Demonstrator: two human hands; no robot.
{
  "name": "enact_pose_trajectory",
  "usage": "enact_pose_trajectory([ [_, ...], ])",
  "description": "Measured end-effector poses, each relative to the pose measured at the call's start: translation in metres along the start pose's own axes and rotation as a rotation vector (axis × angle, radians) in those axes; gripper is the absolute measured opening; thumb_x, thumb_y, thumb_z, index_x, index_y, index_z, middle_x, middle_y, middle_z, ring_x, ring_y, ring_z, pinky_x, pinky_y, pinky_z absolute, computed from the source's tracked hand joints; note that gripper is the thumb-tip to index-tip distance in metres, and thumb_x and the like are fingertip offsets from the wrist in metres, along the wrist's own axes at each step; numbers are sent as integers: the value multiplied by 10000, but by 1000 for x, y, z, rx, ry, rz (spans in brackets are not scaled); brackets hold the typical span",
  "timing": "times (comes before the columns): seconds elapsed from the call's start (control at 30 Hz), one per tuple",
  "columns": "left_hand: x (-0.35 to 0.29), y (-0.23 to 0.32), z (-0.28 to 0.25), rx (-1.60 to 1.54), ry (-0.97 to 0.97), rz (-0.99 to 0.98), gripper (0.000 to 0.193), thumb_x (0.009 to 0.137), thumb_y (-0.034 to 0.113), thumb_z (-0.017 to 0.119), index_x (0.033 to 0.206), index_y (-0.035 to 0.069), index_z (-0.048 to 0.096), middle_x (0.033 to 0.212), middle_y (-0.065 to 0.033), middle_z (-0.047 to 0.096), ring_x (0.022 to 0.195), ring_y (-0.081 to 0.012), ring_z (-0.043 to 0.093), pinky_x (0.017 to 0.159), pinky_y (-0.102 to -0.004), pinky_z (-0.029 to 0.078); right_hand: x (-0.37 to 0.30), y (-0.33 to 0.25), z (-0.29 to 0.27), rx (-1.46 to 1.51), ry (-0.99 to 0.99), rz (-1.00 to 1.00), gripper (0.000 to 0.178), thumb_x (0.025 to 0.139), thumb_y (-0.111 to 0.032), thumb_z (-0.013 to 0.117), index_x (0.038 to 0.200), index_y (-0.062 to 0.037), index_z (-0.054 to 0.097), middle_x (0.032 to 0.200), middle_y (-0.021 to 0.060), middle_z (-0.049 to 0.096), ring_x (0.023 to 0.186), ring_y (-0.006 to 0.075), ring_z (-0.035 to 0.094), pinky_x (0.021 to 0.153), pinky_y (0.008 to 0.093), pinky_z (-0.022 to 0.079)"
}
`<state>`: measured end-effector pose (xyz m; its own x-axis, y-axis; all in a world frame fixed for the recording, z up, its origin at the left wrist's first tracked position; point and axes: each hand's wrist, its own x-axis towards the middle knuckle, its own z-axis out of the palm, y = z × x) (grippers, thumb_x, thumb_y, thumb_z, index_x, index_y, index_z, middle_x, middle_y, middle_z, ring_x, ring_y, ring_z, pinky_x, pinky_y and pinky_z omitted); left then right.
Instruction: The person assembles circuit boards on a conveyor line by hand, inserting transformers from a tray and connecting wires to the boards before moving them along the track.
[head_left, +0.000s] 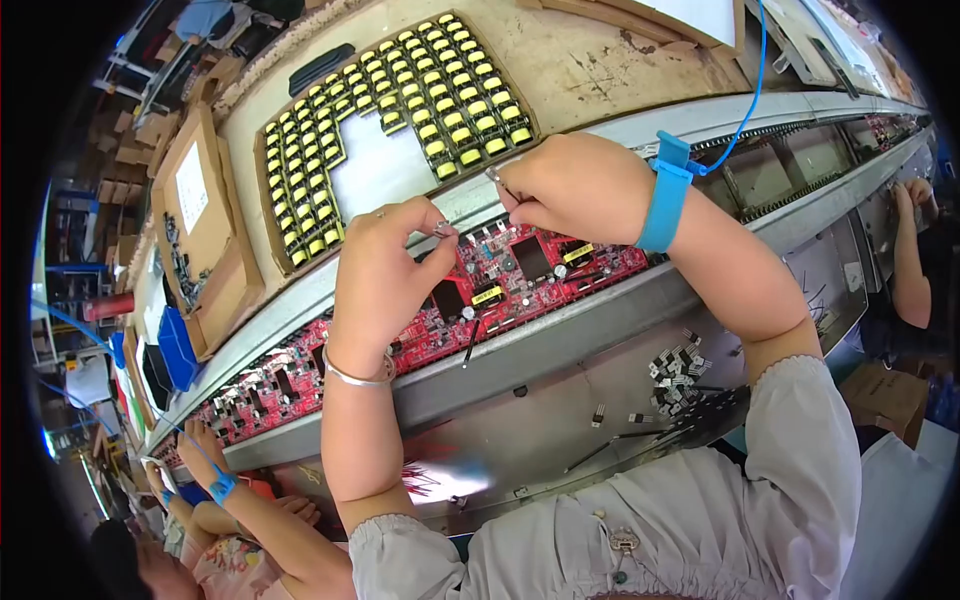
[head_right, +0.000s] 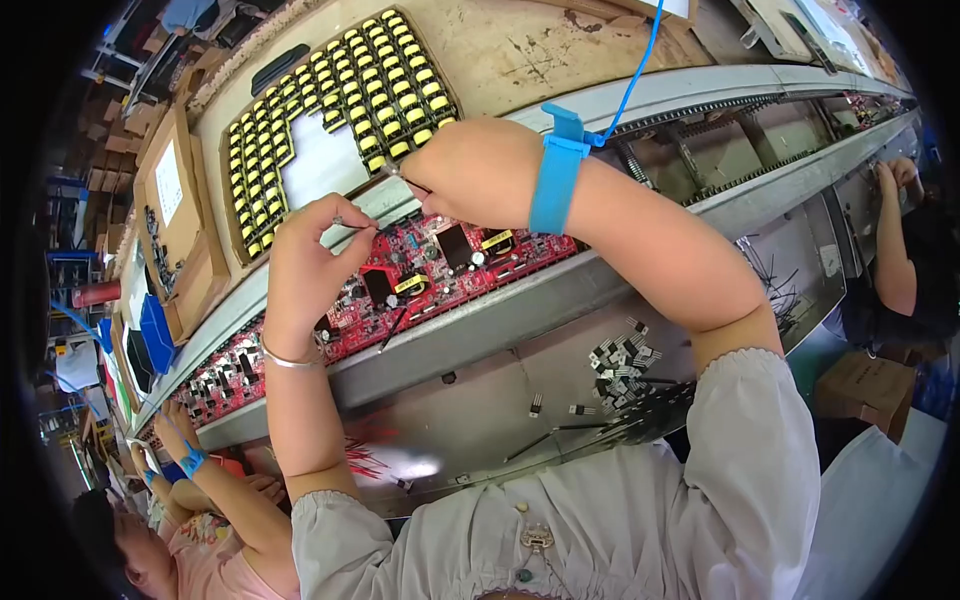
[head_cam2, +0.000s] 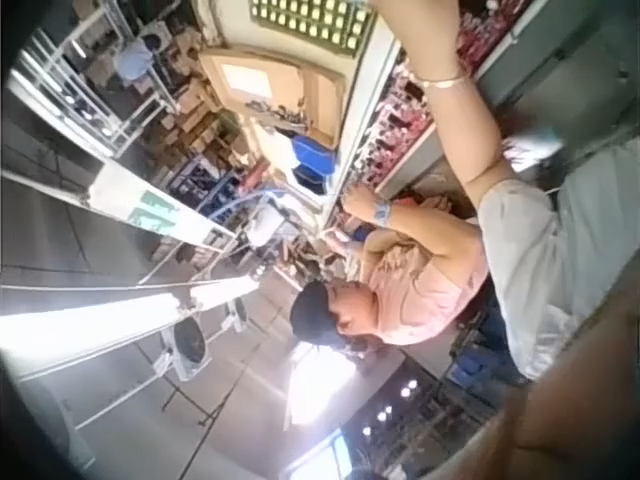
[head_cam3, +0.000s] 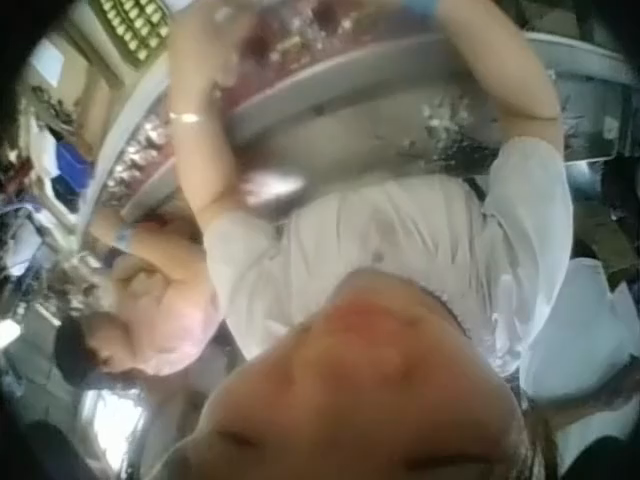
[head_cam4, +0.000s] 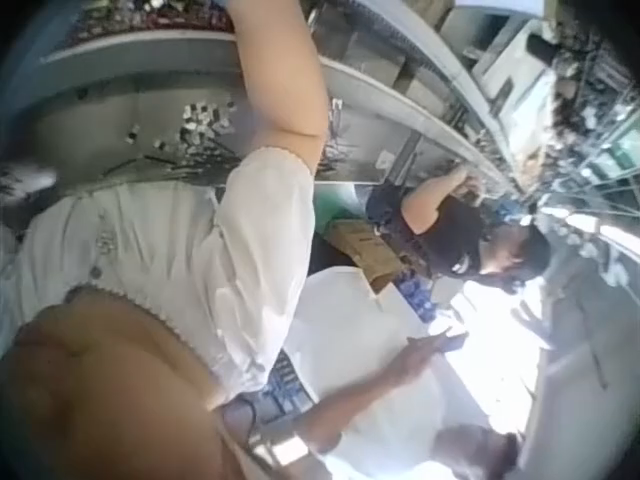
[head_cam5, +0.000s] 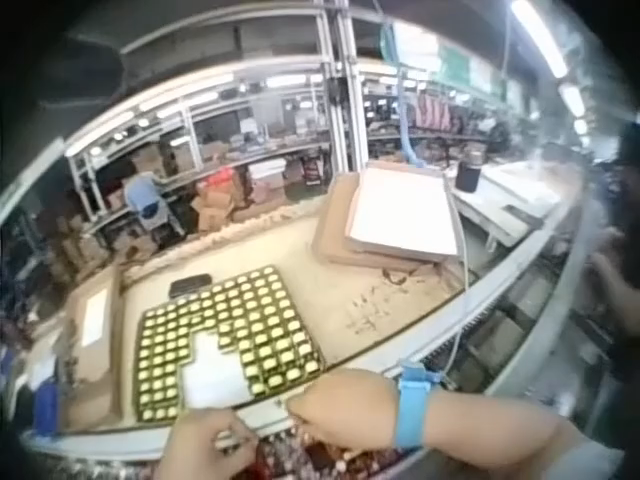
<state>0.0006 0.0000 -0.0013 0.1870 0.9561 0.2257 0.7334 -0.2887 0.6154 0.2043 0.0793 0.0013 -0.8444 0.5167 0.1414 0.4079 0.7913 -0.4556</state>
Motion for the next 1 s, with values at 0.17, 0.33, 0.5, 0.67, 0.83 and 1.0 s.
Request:
enact_pose_trajectory([
  [0.17,-1,-4,5,31,39,10,104,677,38,656,742,10,580,708,-123,638,668,-275,631,620,-328,476,1,11,5,82,-51,-67,126,738,-150,661,767,-40,607,664,125,607,653,309,597,606,398,458],
  [0.33,-3,-4,5,2,32,-22,100,684,42,650,743,8,576,715,-120,644,654,-275,631,610,-324,474,6,15,5,165,-52,-42,84,730,-101,664,744,-38,609,653,102,610,625,259,606,588,360,461],
  [0.5,-2,2,7,2,56,-42,95,707,61,641,730,11,564,694,-112,642,589,-267,620,575,-317,468,13,21,1,225,-114,-22,89,735,-107,663,755,-31,619,661,90,625,614,203,611,576,323,465],
  [0.67,-3,0,9,18,102,-4,97,707,59,640,723,9,559,684,-111,641,561,-254,613,550,-307,462,19,30,2,354,-198,-38,99,739,-119,665,761,-24,644,659,79,633,600,161,604,567,297,467],
  [0.83,-3,-1,12,-9,109,-34,95,713,62,637,736,16,557,685,-109,647,447,-217,552,486,-296,430,18,29,6,316,-215,-53,84,739,-112,660,756,-30,658,660,73,638,598,156,601,559,288,456],
  [1.0,-3,-1,13,20,103,-16,91,717,63,633,733,22,552,682,-104,648,399,-201,508,451,-295,402,19,32,12,309,-193,-56,78,726,-105,670,756,-34,660,657,71,635,603,157,597,560,289,451],
])
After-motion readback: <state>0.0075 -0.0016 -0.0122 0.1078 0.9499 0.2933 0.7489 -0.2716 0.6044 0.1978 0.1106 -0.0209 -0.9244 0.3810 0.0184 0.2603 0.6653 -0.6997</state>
